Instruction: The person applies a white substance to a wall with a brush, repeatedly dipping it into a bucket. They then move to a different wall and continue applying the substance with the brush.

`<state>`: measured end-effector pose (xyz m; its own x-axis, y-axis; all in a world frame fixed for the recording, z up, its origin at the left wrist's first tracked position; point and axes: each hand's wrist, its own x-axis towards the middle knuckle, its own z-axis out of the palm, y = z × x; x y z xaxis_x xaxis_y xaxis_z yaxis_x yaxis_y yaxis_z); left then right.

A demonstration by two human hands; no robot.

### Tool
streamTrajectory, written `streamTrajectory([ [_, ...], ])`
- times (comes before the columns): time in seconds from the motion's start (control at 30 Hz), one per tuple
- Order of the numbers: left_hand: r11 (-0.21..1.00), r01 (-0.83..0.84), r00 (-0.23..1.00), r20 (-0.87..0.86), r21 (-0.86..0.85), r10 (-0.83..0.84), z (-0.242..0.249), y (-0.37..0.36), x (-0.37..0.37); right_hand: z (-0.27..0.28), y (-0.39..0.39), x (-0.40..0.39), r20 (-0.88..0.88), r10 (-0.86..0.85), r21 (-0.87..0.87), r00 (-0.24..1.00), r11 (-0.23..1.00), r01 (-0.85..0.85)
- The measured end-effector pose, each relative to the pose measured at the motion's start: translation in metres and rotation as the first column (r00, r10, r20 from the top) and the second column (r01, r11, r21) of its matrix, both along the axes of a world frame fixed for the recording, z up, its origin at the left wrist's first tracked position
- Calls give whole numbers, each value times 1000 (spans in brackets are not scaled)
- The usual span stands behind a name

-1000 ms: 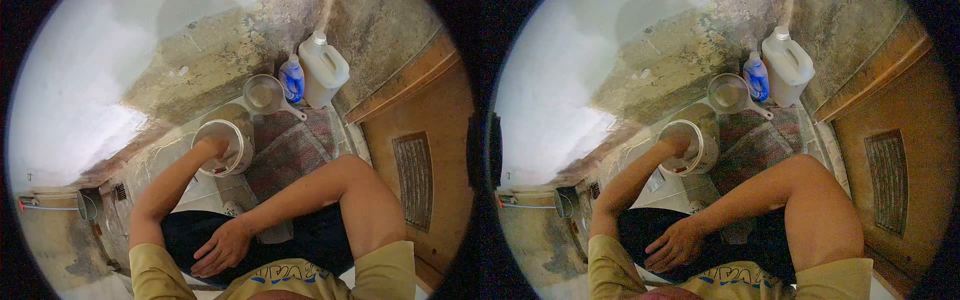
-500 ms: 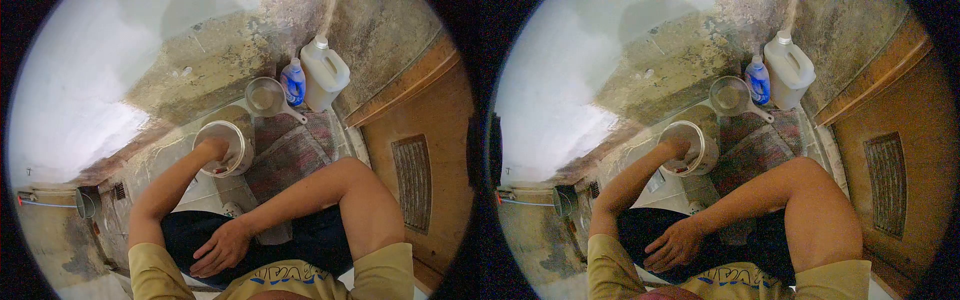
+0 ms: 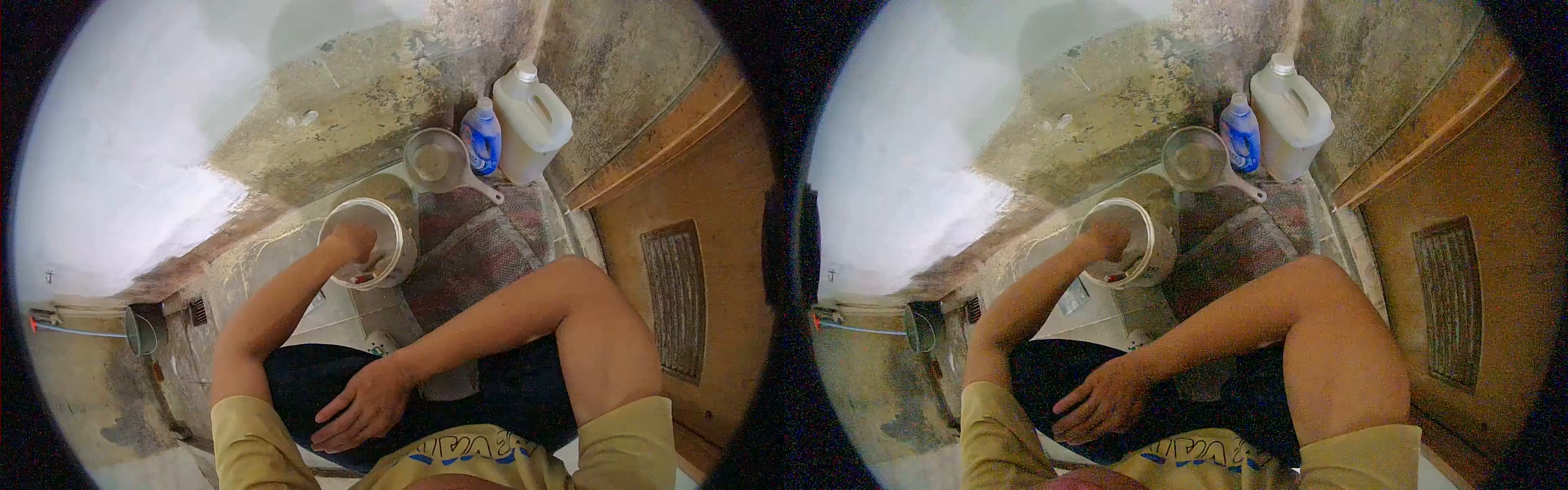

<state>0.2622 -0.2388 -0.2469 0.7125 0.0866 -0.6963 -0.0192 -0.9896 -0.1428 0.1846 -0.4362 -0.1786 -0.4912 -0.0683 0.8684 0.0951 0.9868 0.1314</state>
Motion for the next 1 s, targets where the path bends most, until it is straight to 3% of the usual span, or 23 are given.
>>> streamTrajectory([
  [0.17, 1000, -1, 999, -43, 10, 1, -9, -6, -2, 52, 1, 2, -30, 100, 28, 995, 995, -99],
  [0.23, 1000, -4, 1000, -21, -17, 4, -17, -7, -9, 95, -12, 8, -57, -52, -106, 997, 993, 46],
  [0.27, 1000, -17, 1000, 16, -23, 18, -21, -9, -10, 116, -16, 11, -51, -49, -112, 998, 993, 43],
  [0.33, 999, -30, 997, 66, -35, 33, -21, -14, -8, 151, -22, 19, -91, -121, -307, 988, 948, 88],
  [0.4, 1000, 21, 1000, -22, -11, -21, -11, -18, -6, 163, -21, 20, -59, -127, -353, 990, 930, 98],
  [0.53, 999, 46, 999, 4, -3, -46, -31, -11, -5, 163, -30, 10, -96, -208, -280, 973, 944, 174],
  [0.6, 999, 41, 993, 108, -7, -39, -31, -11, -11, 154, -35, -3, -130, -256, -173, 958, 957, 232],
  [0.7, 997, -36, 996, 83, -73, 42, -12, -12, -12, 160, -53, 8, -188, -286, -27, 940, 958, 286],
  [0.73, 996, -59, 994, 88, -65, 64, -8, -9, -12, 180, -70, 40, 261, -331, 15, 907, 941, 339],
  [0.77, 999, -4, 992, 122, -38, 9, -4, -5, -15, 193, -75, 60, 650, -333, 85, 683, 925, 370],
  [0.8, 999, 44, 988, 149, -15, -42, -2, 0, -21, 184, -62, 65, 646, -316, 85, 695, 934, 346],
  [0.83, 1000, 18, 989, 146, -16, -15, 3, 7, -28, 159, -45, 69, 382, -195, 62, 903, 981, 185],
  [0.87, 997, -39, 977, 206, -60, 50, 10, 14, -35, 139, -36, 70, 79, -29, 77, 996, 997, 23],
  [0.9, 990, -87, 959, 262, -108, 113, 17, 19, -41, 128, -38, 63, -30, -110, -44, 994, 993, 108],
  [0.93, 981, -133, 956, 244, -142, 165, 30, 27, -48, 115, -38, 60, -33, -100, -50, 994, 994, 98],
  [1.0, 947, -220, 921, 268, -236, 281, 49, 40, -73, 87, -37, 53, 209, -47, -200, 977, 976, 89],
])
